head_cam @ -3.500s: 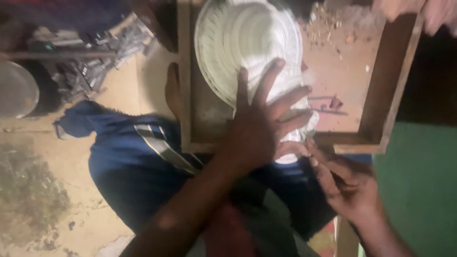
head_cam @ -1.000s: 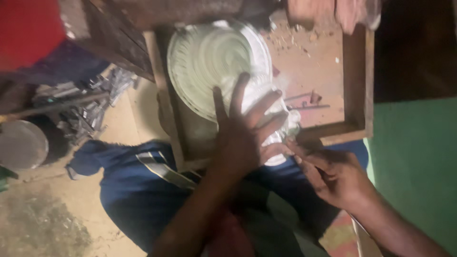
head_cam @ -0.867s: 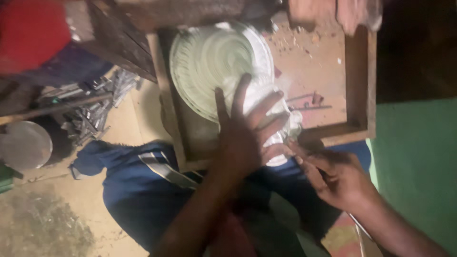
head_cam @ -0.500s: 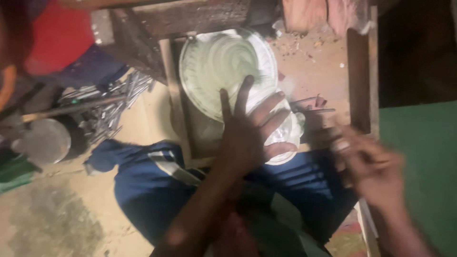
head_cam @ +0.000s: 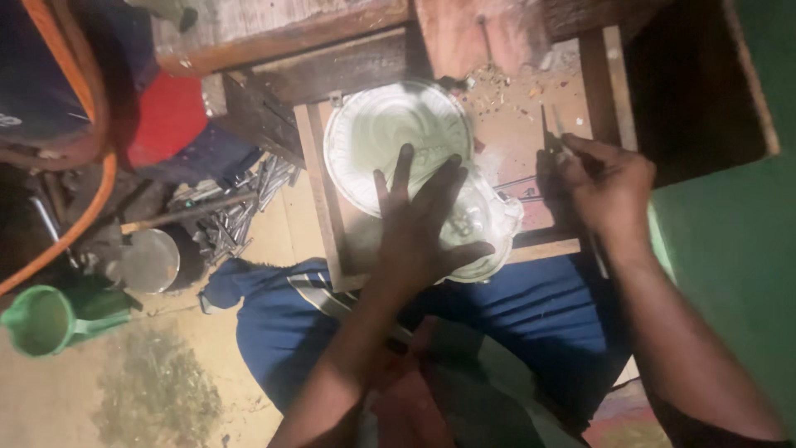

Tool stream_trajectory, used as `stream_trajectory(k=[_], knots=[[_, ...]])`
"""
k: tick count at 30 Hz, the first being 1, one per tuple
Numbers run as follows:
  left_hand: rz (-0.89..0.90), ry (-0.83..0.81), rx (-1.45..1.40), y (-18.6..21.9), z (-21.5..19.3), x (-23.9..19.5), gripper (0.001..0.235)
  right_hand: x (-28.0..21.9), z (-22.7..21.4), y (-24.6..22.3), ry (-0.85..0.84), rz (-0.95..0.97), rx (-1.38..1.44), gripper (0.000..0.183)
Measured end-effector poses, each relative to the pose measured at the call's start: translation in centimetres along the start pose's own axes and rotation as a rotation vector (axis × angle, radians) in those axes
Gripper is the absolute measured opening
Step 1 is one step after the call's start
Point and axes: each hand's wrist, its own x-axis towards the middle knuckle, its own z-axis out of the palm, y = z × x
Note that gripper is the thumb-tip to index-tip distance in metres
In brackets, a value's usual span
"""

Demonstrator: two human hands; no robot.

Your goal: The person carves a white plaster statue of a deity using a small metal chisel, focusing on the facial features and headdress. The person rotates the statue to access different areas and occasionally wipes the surface with a cloth.

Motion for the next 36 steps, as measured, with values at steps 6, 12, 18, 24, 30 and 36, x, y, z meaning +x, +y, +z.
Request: stream_trajectory(k=[6,12,18,24,30,36], knots=[[0.003,-0.097,-0.011,-0.5,-1.6,-0.1,0.096,0.2,0.9,0.3,0.044,-0.092,-0.185,0.023],[0.077,0.174,0.177,-2.7,-1.4,-0.6,0.044,-0.1,0.9,-1.2,0.088,-0.22,-0.387,0.017],[-0.018,0.29,0.199,-3.7,-3.6,1.0,0.057,0.5,-0.2,-4.7,0.278,-0.606,-0.438,0.035],[-0.396,0.367,-0.248,-2.8,-5.5,-0.3,0.075,1.7,-0.3,-5.9,0.078,-0.482,-0.368,0.041],[-0.612,0.453,-0.248,-3.1,-3.0,-3.5,0.072,1.9,1.1,-4.6,0.022,-0.441,-0.144,0.032],[-0.432,0.649,-0.254,-3.4,0.5,-6.5,0.08,-0.3,1.9,-3.7,-0.076,-0.308,-0.24,0.018]])
